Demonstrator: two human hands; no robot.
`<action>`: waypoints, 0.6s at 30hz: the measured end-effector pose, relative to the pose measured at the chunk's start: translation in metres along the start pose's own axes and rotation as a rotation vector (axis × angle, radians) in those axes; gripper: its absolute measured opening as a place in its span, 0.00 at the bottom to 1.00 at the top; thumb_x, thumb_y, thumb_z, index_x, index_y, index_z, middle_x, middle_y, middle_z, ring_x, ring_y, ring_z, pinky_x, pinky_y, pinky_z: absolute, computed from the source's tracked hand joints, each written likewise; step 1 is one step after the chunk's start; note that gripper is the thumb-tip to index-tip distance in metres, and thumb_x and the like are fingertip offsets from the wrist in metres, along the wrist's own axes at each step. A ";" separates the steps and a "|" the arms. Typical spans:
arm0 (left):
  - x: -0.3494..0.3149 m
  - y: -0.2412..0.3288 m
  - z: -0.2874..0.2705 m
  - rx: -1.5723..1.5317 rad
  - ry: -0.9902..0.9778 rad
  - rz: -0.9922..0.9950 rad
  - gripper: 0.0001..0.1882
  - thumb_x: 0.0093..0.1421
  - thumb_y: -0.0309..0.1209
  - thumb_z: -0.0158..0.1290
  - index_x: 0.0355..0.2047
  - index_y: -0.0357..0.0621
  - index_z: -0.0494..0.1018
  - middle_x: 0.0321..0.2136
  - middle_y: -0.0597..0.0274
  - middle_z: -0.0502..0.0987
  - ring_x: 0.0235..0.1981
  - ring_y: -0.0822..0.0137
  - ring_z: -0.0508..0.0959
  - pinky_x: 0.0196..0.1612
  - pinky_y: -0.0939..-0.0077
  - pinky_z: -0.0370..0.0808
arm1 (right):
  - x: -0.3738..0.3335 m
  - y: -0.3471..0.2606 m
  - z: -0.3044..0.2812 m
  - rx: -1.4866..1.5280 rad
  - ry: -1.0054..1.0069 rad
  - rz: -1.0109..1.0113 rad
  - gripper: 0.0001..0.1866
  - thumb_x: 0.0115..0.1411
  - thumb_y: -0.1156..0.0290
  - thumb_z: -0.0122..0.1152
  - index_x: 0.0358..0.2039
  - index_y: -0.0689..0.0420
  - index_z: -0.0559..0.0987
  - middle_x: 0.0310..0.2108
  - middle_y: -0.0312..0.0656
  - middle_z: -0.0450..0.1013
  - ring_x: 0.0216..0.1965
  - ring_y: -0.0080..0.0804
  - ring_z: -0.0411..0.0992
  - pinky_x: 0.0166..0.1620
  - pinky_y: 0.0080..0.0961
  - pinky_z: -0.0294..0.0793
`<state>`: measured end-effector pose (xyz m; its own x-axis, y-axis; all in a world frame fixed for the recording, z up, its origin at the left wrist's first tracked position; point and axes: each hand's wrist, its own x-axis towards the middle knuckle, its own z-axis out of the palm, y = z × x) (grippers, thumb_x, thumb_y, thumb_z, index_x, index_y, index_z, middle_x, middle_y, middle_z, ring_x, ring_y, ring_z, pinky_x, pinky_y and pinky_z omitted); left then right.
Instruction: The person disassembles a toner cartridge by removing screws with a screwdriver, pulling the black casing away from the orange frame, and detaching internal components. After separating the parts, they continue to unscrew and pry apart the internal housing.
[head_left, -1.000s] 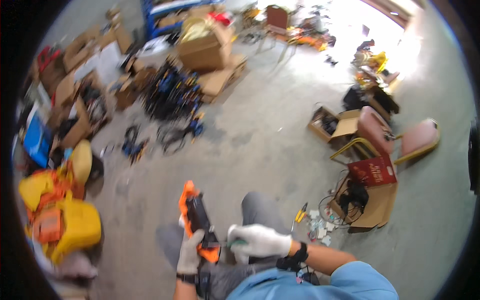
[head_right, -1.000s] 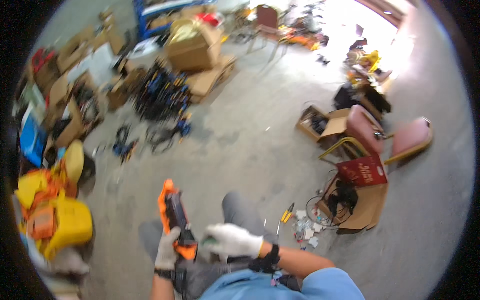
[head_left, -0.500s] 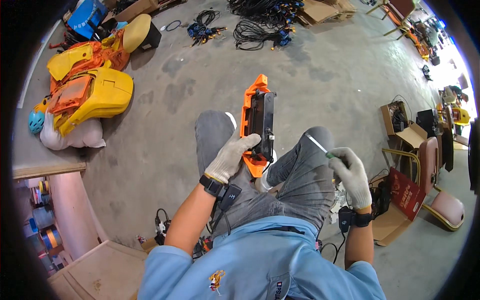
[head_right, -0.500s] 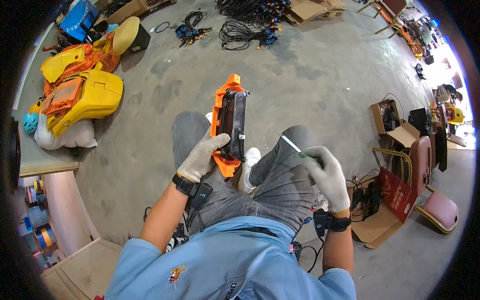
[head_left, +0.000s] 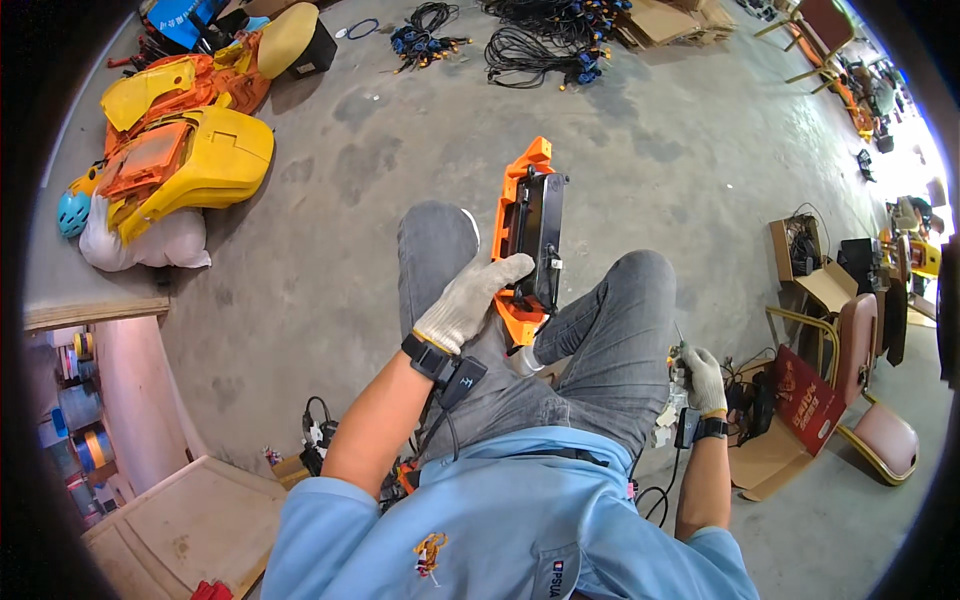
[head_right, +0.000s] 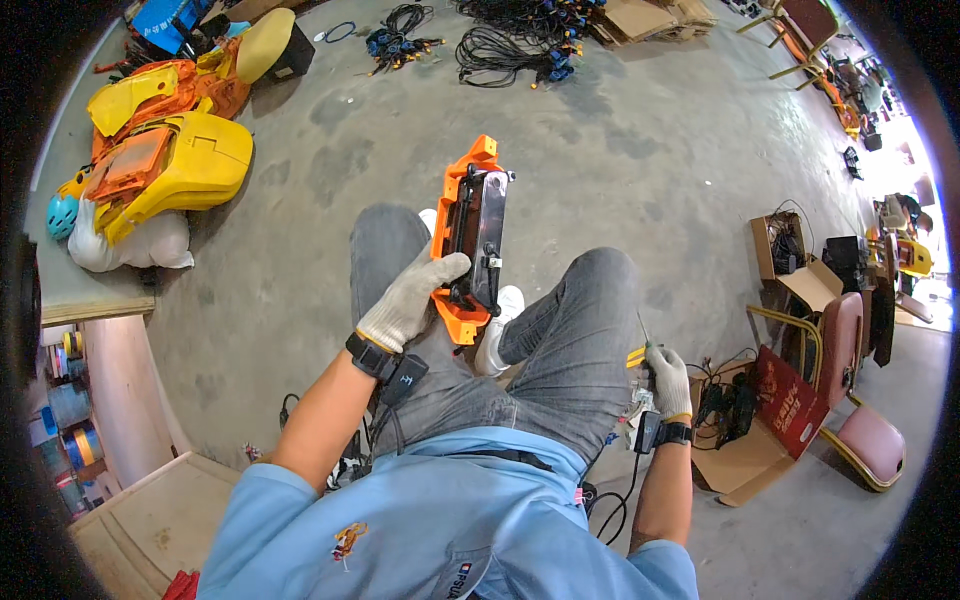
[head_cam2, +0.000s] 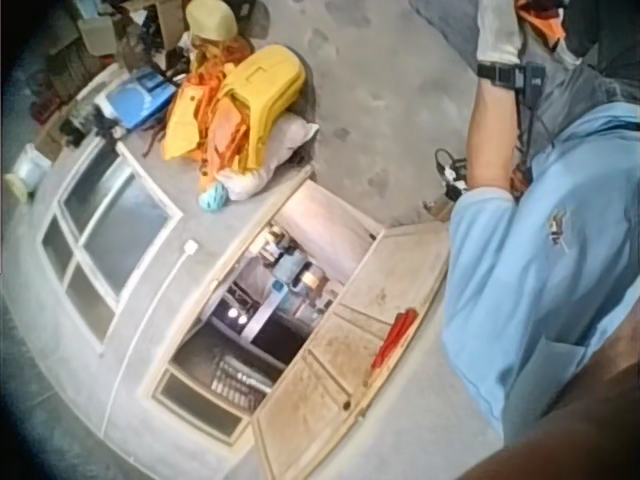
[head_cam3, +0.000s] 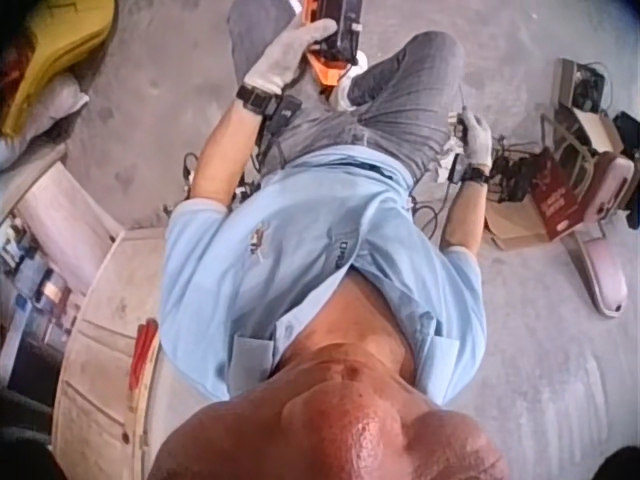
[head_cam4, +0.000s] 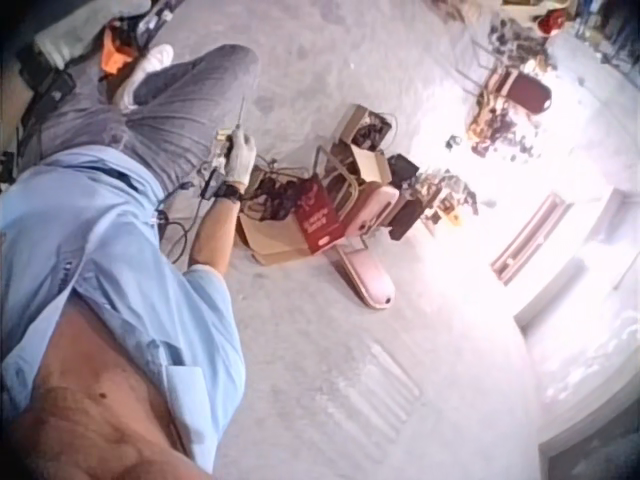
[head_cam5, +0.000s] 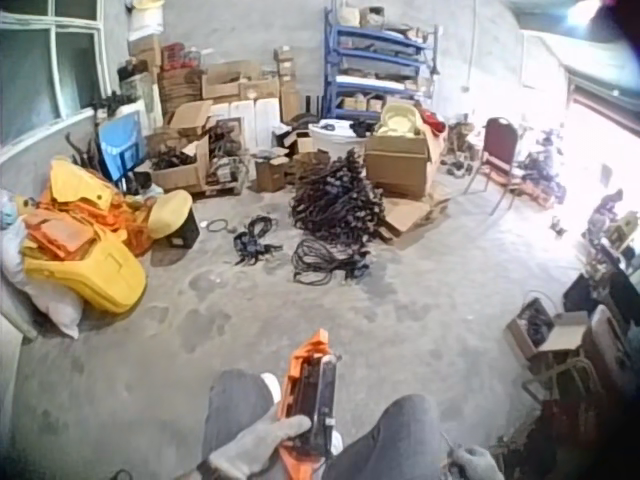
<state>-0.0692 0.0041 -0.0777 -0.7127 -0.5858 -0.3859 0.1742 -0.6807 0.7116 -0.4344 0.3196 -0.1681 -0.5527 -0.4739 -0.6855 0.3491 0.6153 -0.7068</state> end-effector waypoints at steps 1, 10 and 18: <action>-0.001 0.000 -0.002 0.014 0.000 0.004 0.22 0.73 0.38 0.55 0.60 0.36 0.75 0.48 0.59 0.82 0.48 0.68 0.82 0.57 0.69 0.79 | 0.001 0.009 -0.004 -0.058 0.047 0.045 0.17 0.72 0.59 0.65 0.45 0.63 0.79 0.30 0.36 0.76 0.22 0.21 0.72 0.25 0.21 0.72; 0.002 0.000 -0.008 0.027 -0.044 -0.054 0.30 0.72 0.36 0.56 0.71 0.40 0.65 0.55 0.59 0.78 0.54 0.66 0.81 0.61 0.65 0.78 | 0.000 0.147 -0.059 -0.574 0.125 0.293 0.19 0.62 0.56 0.69 0.32 0.64 0.85 0.25 0.42 0.80 0.23 0.30 0.75 0.28 0.33 0.74; 0.002 0.002 -0.007 0.059 -0.071 -0.042 0.31 0.71 0.35 0.56 0.71 0.40 0.63 0.55 0.59 0.78 0.55 0.66 0.81 0.62 0.65 0.79 | -0.008 0.144 -0.044 -0.594 0.025 0.245 0.21 0.59 0.57 0.67 0.40 0.65 0.87 0.28 0.46 0.82 0.25 0.36 0.78 0.31 0.37 0.77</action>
<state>-0.0654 -0.0017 -0.0812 -0.7656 -0.5228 -0.3749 0.1041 -0.6758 0.7297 -0.4129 0.4393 -0.2567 -0.5300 -0.2652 -0.8055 -0.0078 0.9513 -0.3081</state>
